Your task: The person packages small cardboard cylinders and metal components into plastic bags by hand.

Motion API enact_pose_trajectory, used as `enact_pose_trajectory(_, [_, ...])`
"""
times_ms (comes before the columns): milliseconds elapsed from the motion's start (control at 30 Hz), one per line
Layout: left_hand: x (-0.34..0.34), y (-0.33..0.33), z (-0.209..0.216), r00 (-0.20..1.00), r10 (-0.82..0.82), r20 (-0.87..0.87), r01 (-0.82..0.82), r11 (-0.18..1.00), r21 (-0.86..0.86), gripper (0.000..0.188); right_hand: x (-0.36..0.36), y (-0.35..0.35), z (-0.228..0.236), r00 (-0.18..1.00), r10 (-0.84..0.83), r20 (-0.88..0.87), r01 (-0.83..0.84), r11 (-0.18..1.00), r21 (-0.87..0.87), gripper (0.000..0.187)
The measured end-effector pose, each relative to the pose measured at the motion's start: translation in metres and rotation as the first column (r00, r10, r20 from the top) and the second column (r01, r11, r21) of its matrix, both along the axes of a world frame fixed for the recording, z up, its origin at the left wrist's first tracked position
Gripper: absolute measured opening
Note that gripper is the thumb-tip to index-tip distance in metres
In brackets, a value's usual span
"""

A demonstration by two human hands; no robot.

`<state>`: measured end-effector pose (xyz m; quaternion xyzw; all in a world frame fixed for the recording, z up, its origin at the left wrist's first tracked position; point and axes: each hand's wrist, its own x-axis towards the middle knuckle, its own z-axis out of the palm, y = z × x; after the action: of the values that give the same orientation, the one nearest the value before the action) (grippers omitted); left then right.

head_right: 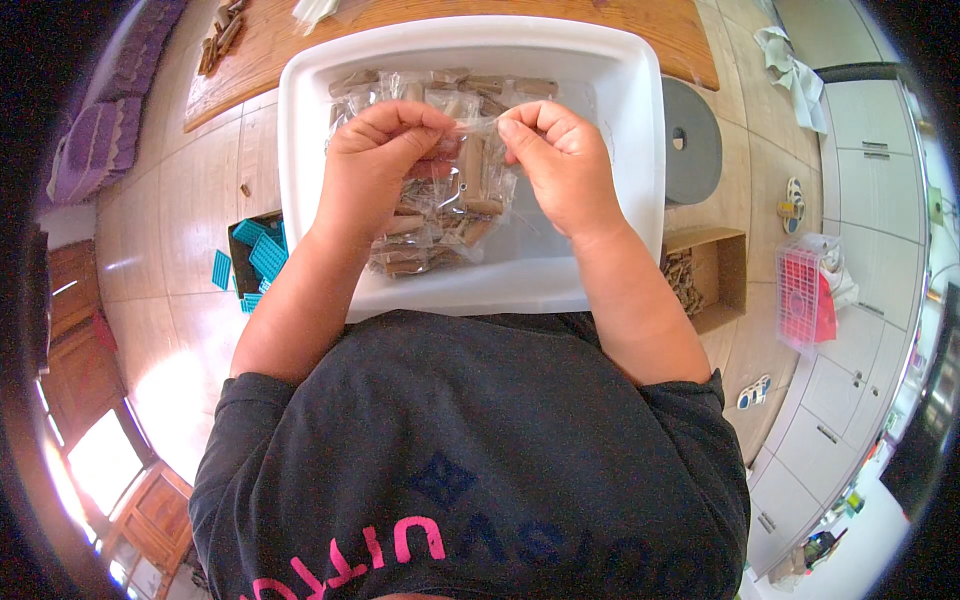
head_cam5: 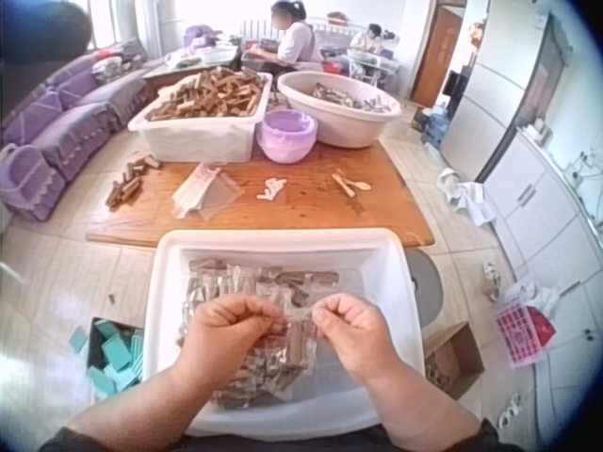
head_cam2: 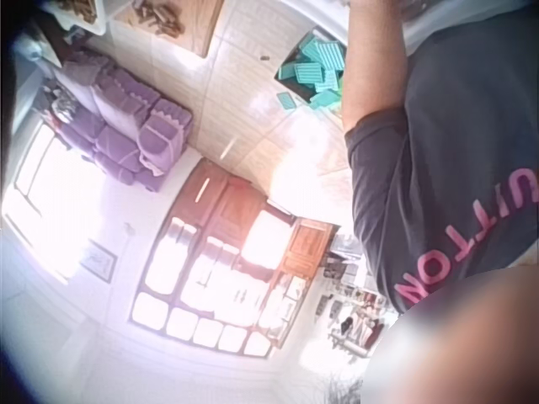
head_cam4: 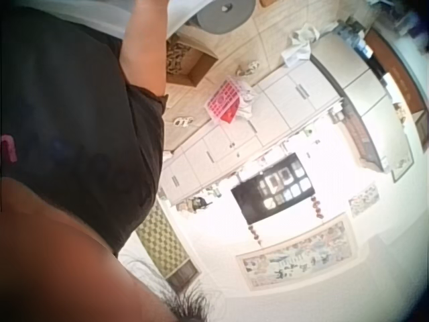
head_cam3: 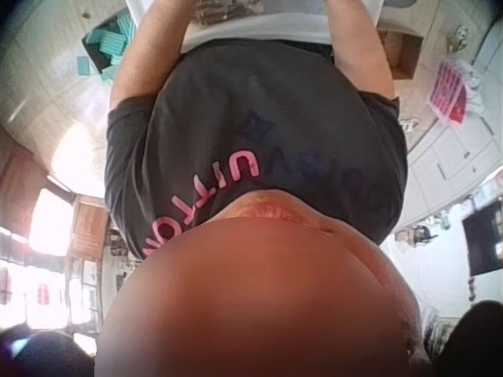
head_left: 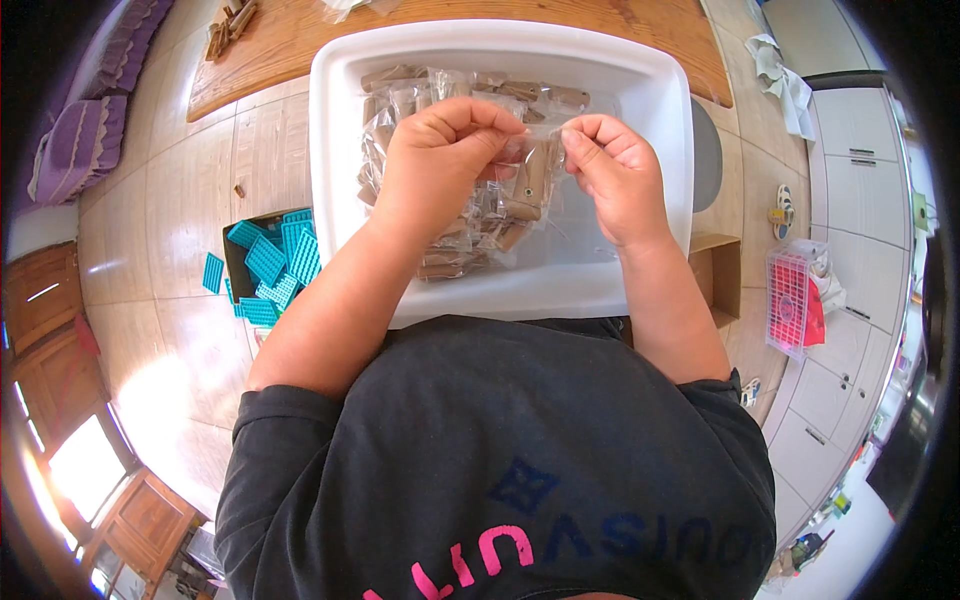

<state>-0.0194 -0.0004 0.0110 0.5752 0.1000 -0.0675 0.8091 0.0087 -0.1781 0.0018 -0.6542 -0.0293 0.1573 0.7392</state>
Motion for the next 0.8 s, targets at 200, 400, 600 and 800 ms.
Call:
enact_pose_trajectory(200, [0.001,0.004,0.006,0.996,-0.05,0.067,0.032,0.969,0.247,0.009,0.004,-0.001,0.006,0.991,0.045,-0.129,-0.041,0.998,0.037,0.017])
enact_pose_trajectory(400, [-0.002,0.0,0.0,0.984,-0.074,0.162,0.008,0.927,0.375,0.021,-0.001,0.009,0.0,0.994,0.079,0.077,-0.056,0.964,-0.261,0.019])
enact_pose_trajectory(600, [0.025,0.035,0.014,0.983,0.101,0.154,-0.142,0.947,0.286,0.028,0.003,-0.01,-0.003,0.985,-0.154,0.082,0.168,0.963,-0.212,0.023])
enact_pose_trajectory(800, [0.027,0.037,0.025,0.983,0.011,0.181,-0.062,0.958,0.279,0.026,0.011,-0.012,0.004,0.947,-0.258,0.191,0.286,0.949,-0.134,0.021])
